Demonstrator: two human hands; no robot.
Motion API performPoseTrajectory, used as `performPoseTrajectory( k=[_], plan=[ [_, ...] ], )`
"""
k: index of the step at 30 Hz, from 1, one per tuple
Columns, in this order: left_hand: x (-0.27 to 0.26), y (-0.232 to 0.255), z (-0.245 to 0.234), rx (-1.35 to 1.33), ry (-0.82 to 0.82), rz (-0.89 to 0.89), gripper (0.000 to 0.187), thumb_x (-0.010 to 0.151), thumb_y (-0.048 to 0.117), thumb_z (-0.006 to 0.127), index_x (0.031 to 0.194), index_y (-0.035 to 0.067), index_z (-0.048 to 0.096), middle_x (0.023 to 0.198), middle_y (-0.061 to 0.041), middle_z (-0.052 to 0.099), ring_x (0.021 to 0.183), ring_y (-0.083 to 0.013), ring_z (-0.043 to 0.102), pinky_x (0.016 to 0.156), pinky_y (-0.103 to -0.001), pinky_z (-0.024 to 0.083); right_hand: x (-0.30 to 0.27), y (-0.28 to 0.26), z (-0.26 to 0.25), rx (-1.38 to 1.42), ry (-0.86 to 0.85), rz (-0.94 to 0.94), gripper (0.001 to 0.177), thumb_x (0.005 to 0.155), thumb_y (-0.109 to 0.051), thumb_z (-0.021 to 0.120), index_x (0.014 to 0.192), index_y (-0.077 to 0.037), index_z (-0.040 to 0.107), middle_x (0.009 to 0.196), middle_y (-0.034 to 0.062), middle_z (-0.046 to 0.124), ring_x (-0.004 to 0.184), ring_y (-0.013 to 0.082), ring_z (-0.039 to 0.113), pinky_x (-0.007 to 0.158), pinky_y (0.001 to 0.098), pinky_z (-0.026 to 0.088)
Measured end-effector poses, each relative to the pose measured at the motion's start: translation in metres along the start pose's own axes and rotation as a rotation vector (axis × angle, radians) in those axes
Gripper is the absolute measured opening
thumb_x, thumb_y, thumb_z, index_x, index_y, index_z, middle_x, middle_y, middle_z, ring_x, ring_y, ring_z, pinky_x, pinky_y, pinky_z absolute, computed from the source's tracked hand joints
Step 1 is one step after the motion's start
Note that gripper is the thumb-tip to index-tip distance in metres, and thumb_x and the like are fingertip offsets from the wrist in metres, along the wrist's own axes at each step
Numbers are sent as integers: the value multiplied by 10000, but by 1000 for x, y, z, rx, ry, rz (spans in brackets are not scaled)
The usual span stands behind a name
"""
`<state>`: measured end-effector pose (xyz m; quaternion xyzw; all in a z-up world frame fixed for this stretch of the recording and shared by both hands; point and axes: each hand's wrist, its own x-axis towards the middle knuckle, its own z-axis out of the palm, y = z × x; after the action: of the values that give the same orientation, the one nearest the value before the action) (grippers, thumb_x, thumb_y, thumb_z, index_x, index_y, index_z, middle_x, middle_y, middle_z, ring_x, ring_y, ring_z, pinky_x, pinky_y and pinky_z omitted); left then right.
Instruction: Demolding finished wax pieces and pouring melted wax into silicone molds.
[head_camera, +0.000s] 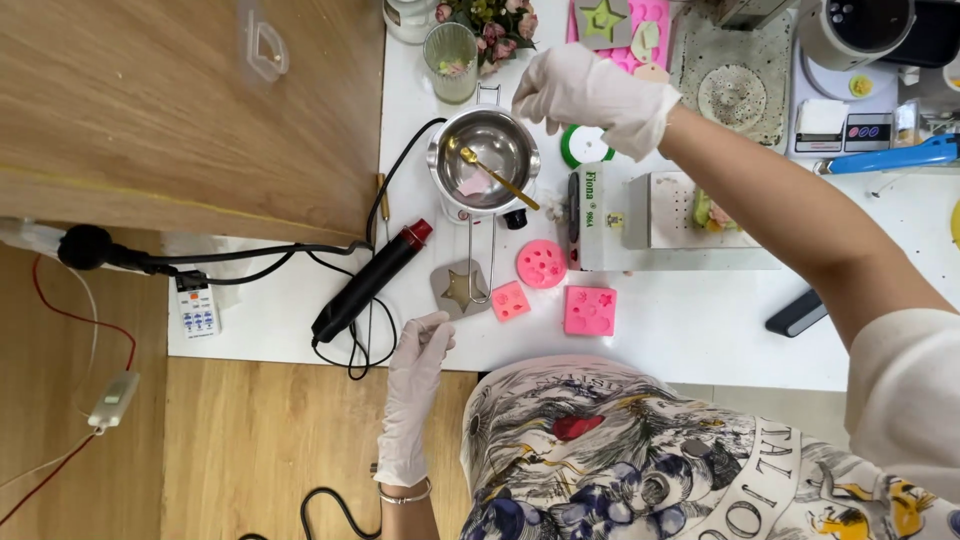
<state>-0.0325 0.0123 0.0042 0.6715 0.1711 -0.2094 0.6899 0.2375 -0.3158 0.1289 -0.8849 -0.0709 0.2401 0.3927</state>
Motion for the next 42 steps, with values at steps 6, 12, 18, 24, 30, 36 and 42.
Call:
performPoseTrajectory(
  k=[6, 12, 18, 24, 30, 36, 42],
  plan=[
    [3, 1, -3, -45, -19, 23, 244, 1010, 183, 615, 1205, 38, 638, 1002, -18, 658, 894, -98, 616, 849, -255, 523, -100, -27, -20, -195, 301, -24, 254, 997, -217, 712, 1176, -43, 756, 877, 105, 750, 737, 150, 685, 686, 295, 561],
    [-1, 22, 21, 64, -80, 56, 231, 996, 157, 619, 1191, 37, 645, 1008, -42, 689, 901, -112, 639, 874, -266, 540, -111, 85, -56, -57, 352, 254, 266, 978, -230, 713, 1193, -77, 750, 937, 87, 753, 787, 168, 690, 725, 325, 570],
    [-11, 23, 20, 44, -46, -16, 256, 988, 165, 619, 1201, 25, 648, 1022, -47, 689, 931, -125, 641, 881, -275, 534, -34, 254, -73, -475, 300, 237, 316, 910, -205, 776, 1183, -46, 781, 1025, 150, 762, 912, 293, 714, 882, 376, 555],
    [-19, 13, 6, -42, 61, -103, 280, 976, 155, 606, 1216, 17, 645, 1036, -46, 694, 961, -130, 648, 913, -273, 531, 22, 283, -53, -286, 128, 528, 439, 895, -296, 763, 1238, -25, 728, 1116, 203, 798, 942, 353, 783, 877, 436, 623],
    [-5, -10, -2, -82, 134, -53, 262, 984, 125, 621, 1208, -10, 646, 1024, -66, 691, 948, -138, 630, 903, -282, 522, 44, 269, -37, -540, 70, 591, 498, 890, -381, 808, 1194, 6, 729, 1130, 222, 711, 999, 363, 681, 910, 453, 539],
    [-12, 67, 33, 168, 158, 126, 227, 996, 145, 621, 1184, 27, 668, 1022, -46, 708, 926, -109, 634, 851, -264, 522, 13, 221, -55, 5, 52, 578, 188, 926, -88, 718, 1050, 53, 725, 908, 174, 724, 769, 260, 707, 667, 372, 581],
    [-22, 151, 85, 306, -18, 355, 244, 986, 211, 660, 1183, 71, 622, 1110, -37, 689, 941, -120, 684, 840, -270, 582, -99, 34, -38, 279, -104, 214, 232, 960, -115, 664, 1163, -23, 729, 853, 104, 675, 653, 146, 569, 573, 305, 516]
  ],
)
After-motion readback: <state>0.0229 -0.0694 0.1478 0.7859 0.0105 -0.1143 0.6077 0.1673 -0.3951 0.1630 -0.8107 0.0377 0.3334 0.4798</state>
